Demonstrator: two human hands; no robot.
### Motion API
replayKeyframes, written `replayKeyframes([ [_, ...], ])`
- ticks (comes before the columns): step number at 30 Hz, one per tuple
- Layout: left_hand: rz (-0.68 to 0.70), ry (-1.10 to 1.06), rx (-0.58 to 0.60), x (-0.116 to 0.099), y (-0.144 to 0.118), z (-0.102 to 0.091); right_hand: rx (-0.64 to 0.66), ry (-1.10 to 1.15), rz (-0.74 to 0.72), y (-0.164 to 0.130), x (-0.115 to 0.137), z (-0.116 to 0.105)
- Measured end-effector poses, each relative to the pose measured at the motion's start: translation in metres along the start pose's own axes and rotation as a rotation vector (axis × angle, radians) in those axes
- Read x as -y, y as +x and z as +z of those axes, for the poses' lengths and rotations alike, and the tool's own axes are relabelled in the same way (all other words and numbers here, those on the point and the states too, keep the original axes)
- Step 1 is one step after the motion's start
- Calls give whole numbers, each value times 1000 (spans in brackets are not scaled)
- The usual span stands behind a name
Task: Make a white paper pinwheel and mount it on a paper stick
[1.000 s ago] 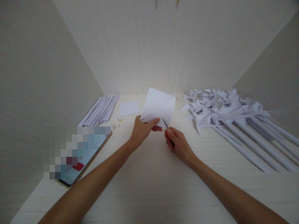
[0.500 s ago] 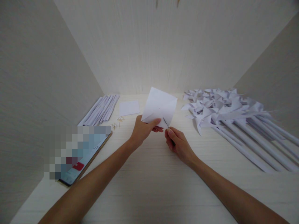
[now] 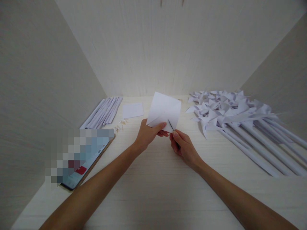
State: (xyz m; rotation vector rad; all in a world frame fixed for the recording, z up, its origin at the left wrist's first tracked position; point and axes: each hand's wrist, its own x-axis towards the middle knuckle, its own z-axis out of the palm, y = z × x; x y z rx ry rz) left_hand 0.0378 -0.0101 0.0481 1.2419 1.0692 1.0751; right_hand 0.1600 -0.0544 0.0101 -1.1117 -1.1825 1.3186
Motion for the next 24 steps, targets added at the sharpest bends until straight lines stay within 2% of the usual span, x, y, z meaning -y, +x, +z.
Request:
replayKeyframes([
  [15,3,2,10,1,1,-1,-10,-5,0,0,0,0],
  [21,52,-49,-134,3,3,-1,-16,-27,-3,0,0,0],
  [24,69,-55,-166,4,5,-2,-16,-42,-6,0,0,0],
])
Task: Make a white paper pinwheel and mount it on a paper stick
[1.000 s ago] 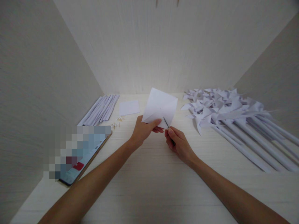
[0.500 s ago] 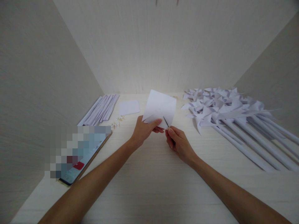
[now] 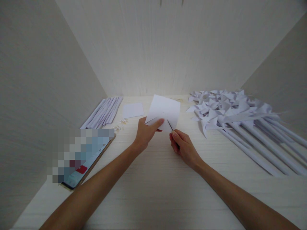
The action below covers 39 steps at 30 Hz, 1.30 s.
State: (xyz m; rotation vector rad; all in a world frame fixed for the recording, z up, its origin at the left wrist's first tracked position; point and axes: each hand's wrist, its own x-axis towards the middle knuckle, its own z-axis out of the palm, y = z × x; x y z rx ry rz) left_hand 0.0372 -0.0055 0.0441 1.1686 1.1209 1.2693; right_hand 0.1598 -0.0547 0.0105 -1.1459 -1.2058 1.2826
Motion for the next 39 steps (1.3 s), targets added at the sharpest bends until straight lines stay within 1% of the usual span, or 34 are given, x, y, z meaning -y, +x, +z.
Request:
replayKeyframes([
  [10,28,15,49,2,1,-1,0,20,-1,0,-2,-1],
  [25,-6,35,93,1,0,-1,-15,65,27,1,-3,-1],
  [39,-14,19,100,0,1,-2,-17,55,18,2,-4,-2],
])
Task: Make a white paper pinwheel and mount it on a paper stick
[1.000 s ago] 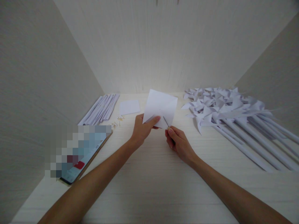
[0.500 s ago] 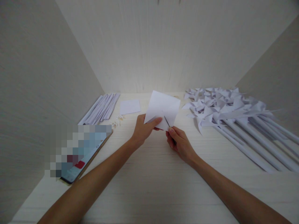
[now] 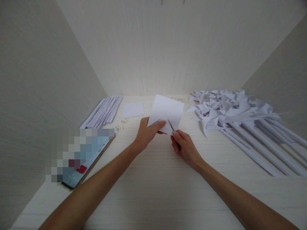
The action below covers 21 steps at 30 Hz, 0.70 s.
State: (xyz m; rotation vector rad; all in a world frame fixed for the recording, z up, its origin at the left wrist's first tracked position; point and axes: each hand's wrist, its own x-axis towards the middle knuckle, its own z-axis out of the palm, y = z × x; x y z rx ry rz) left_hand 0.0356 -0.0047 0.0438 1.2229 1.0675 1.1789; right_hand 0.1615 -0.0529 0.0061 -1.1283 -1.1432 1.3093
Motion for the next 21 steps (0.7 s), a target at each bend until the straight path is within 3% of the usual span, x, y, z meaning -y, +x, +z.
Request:
replayKeyframes([
  [21,-5,27,67,-2,-2,0,-6,49,28,-1,0,1],
])
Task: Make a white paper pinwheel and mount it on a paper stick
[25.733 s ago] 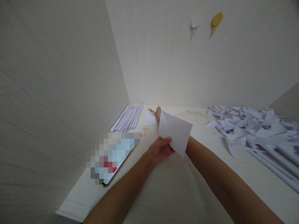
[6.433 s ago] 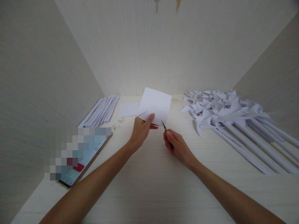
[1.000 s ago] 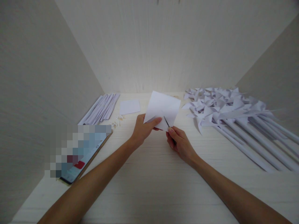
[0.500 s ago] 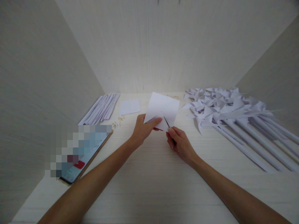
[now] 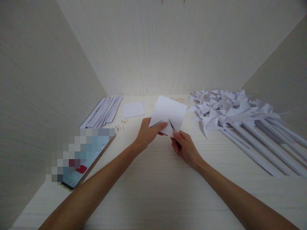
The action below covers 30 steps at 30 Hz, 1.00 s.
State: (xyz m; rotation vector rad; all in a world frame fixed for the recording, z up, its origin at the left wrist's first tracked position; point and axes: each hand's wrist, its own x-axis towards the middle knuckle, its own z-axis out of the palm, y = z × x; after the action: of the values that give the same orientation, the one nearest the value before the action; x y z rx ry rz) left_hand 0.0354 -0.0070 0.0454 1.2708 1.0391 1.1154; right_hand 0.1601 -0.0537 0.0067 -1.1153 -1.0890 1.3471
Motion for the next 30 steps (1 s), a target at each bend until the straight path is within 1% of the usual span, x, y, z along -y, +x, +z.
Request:
replayKeyframes([
  [24,-5,-5,-19,0,0,0,5,-15,-22,1,-2,-1],
  [27,8,-11,-64,-1,1,0,8,-22,-19,1,0,0],
  [30,44,-46,-162,-2,4,-3,37,-59,-35,0,3,1],
])
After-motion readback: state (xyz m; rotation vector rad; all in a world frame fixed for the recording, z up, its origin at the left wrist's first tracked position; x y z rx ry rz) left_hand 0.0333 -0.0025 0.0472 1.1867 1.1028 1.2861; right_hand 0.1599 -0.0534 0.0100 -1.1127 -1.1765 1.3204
